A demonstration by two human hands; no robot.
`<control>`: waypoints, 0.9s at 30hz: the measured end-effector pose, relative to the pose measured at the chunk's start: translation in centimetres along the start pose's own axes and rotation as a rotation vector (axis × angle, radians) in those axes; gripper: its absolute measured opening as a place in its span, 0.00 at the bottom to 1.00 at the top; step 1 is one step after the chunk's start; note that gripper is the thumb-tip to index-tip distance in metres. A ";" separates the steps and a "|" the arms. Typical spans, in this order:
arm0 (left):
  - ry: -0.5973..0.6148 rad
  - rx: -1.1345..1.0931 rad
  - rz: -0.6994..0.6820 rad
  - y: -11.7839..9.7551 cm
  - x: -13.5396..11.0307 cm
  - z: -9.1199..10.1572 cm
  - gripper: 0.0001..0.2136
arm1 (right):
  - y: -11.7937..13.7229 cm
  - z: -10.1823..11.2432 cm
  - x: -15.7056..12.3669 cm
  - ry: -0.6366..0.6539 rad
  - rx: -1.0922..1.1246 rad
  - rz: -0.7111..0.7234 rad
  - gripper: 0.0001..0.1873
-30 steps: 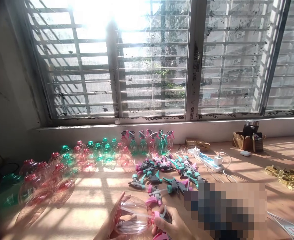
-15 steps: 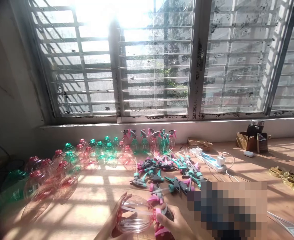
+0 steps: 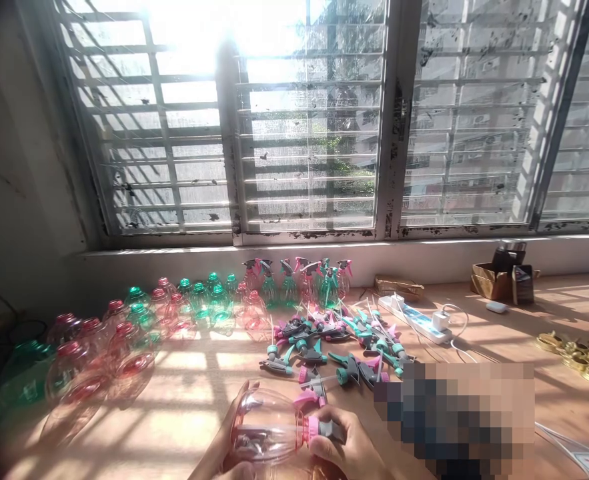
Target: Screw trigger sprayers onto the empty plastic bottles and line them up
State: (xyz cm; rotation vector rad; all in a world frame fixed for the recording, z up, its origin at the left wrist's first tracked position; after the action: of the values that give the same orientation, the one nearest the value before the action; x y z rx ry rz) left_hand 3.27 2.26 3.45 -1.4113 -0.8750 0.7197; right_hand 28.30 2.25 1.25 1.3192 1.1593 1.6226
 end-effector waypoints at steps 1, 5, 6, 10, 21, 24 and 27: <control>-0.015 0.036 -0.019 0.1 0.1 0.2 0.46 | 0.2 -0.1 0.1 0.019 0.003 0.029 0.31; -0.068 0.076 -0.037 0.5 0.4 0.9 0.40 | 1.0 -0.5 0.4 0.033 0.107 0.092 0.28; -0.064 0.049 -0.022 0.6 0.5 0.8 0.40 | 1.1 -0.5 0.5 0.031 0.116 0.092 0.27; -0.049 -0.063 0.045 1.2 0.9 0.7 0.48 | 0.7 -0.5 0.4 0.025 0.053 0.041 0.26; -0.170 0.070 0.048 2.7 0.4 1.1 0.54 | -1.2 0.5 0.0 -0.109 0.049 -0.088 0.32; -0.165 0.096 0.057 2.5 0.1 0.0 0.49 | -1.3 0.1 -0.2 -0.151 0.244 -0.111 0.31; -0.111 0.129 0.042 1.8 -0.1 -0.8 0.56 | -0.6 0.1 -0.3 -0.143 0.277 -0.092 0.29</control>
State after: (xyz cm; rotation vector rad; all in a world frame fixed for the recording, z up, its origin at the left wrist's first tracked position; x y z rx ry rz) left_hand 4.02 1.81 1.72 -1.2878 -0.8711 0.8777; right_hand 28.44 2.16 0.54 1.5052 1.3704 1.3134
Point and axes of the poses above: each hand's wrist, its own x-axis towards the middle knuckle, its own z-axis out of the back of the hand, y = z × x, the point moved 5 cm from there along x, towards the middle knuckle, and after that the axes turned 8 degrees about z, right-handed, at the moved point
